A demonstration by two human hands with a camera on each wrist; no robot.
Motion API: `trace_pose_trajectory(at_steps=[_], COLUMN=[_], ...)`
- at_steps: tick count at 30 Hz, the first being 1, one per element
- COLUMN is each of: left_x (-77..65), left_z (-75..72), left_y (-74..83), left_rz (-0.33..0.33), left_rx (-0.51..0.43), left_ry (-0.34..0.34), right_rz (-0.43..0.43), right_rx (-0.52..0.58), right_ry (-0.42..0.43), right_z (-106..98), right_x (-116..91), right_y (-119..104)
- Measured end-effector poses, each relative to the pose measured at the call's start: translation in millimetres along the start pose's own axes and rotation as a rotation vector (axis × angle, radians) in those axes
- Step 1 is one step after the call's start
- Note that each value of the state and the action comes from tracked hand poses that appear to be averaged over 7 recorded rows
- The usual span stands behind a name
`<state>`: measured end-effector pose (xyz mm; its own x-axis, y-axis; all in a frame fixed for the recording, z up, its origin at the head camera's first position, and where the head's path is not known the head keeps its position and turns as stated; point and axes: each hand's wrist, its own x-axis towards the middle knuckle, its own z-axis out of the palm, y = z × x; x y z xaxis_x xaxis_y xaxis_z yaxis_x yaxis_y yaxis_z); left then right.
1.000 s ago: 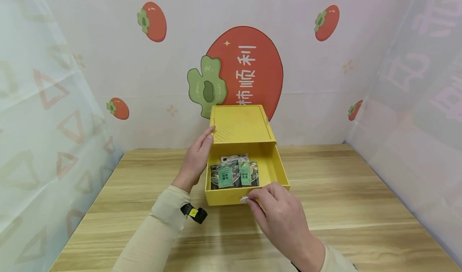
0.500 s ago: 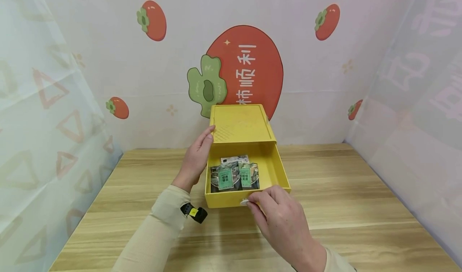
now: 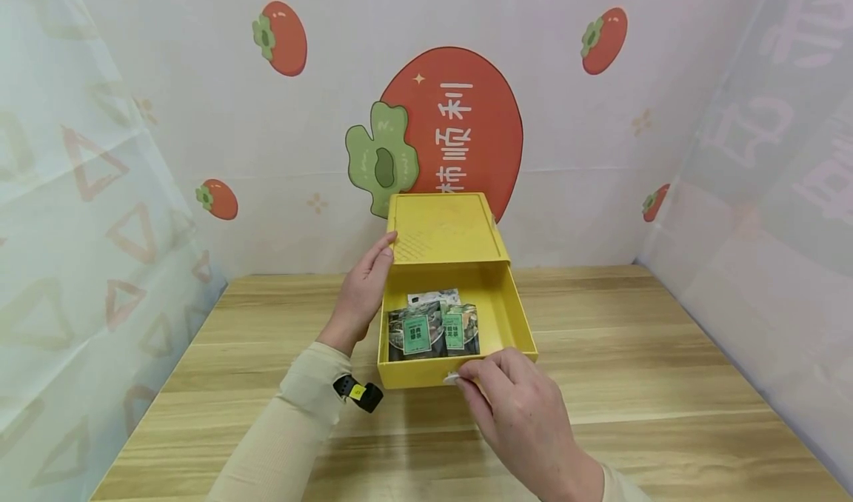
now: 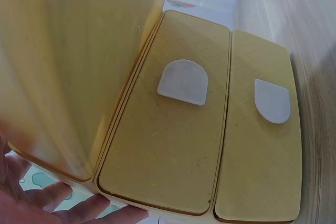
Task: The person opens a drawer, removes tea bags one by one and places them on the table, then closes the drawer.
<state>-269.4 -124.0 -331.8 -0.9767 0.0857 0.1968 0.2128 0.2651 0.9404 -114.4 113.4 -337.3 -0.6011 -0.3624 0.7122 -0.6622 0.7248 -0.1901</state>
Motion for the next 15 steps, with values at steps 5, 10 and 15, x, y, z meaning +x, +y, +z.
trace_pose_trajectory(at_steps=[5, 10, 15], left_x=[0.8, 1.8, 2.8], left_z=[0.1, -0.1, -0.2], left_y=[0.8, 0.7, 0.7], left_rz=[0.005, 0.006, 0.000], left_rx=[-0.010, -0.007, -0.009], left_ry=[-0.002, -0.009, -0.010], right_rz=[0.000, 0.002, 0.014], right_rx=[0.001, 0.000, -0.003], right_ry=[-0.005, -0.011, -0.022], right_z=[-0.7, -1.3, -1.8], right_x=[0.4, 0.9, 0.7], right_y=[-1.0, -1.9, -2.7])
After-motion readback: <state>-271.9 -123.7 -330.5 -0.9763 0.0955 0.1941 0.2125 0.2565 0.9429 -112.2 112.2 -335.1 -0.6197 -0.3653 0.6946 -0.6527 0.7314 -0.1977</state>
